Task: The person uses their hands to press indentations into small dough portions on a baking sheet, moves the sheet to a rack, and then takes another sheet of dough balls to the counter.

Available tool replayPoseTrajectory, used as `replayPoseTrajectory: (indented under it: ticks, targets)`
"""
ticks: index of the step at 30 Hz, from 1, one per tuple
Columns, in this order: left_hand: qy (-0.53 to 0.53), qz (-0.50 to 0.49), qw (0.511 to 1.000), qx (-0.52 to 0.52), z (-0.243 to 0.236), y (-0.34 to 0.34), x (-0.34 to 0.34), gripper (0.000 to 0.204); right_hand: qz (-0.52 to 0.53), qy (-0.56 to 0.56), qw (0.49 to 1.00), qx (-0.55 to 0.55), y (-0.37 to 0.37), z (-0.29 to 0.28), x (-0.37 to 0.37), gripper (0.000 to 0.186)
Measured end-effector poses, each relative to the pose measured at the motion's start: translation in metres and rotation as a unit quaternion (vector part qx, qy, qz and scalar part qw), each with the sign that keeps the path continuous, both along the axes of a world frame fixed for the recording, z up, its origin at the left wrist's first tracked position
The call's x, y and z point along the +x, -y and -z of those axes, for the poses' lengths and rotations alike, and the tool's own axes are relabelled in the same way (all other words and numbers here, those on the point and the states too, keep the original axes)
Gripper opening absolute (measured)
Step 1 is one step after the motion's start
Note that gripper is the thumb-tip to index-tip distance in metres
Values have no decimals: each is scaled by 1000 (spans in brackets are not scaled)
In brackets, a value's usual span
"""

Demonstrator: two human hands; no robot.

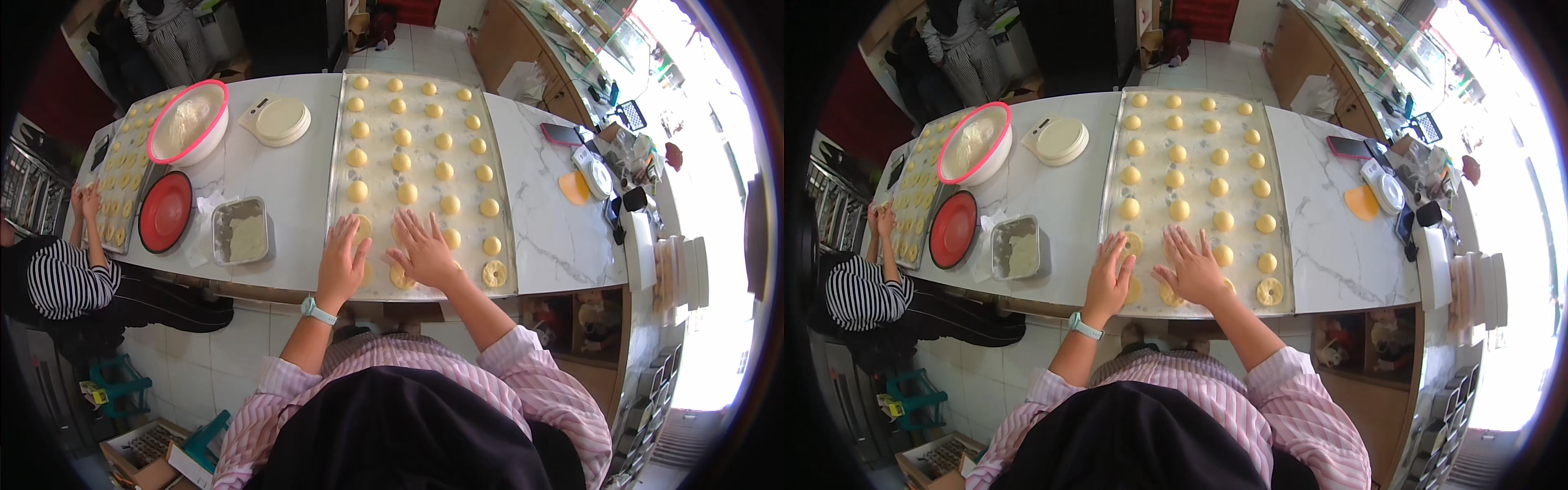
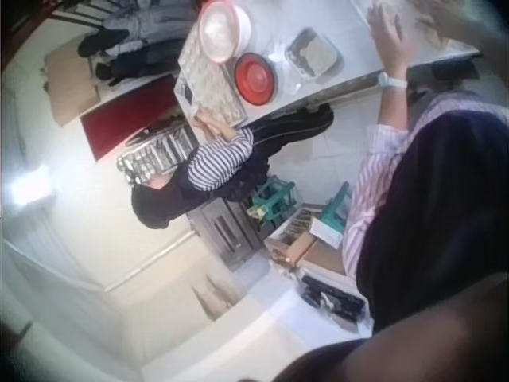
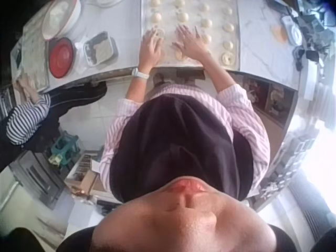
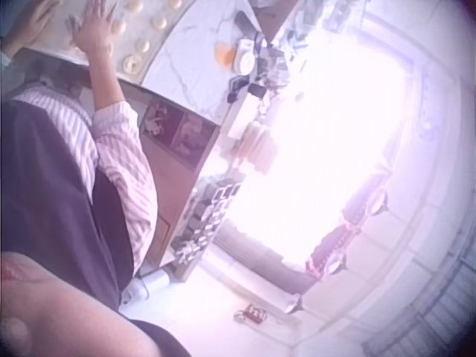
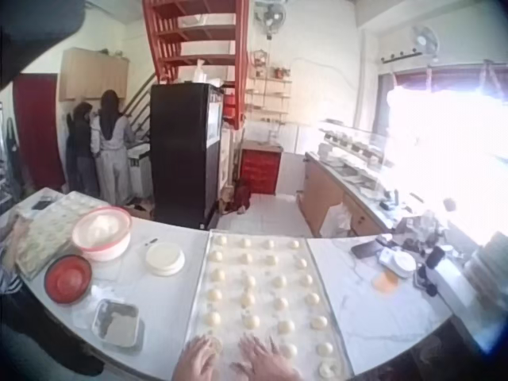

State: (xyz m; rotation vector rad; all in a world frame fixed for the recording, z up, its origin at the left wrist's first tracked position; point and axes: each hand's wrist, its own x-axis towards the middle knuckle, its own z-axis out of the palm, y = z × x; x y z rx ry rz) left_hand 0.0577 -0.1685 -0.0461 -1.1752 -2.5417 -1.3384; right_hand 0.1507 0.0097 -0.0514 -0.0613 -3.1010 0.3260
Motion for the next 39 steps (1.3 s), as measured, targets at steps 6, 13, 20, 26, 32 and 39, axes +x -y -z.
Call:
replayPoseTrajectory:
  ticks: [6,13,20,26,32,39]
  targets:
    - [28,-26,995,89,-12,11,6,33,64,-59,993,-81,-24,-10,0,40]
    - [183,-96,969,137,-8,28,16,32,63,-55,996,-28,-26,-23,5,22]
    - [255,-96,940,204,-8,20,17,30,47,6,999,2,-19,-28,-1,18]
    - [627,-8,731,269,-4,-6,29,31,34,-30,999,-26,-21,-8,3,26]
    - [694,-26,650,308,-3,-32,41,30,21,-106,987,-120,6,-25,11,30]
    - [608,-26,720,333,4,-49,49,26,66,-156,985,-45,27,-50,32,31]
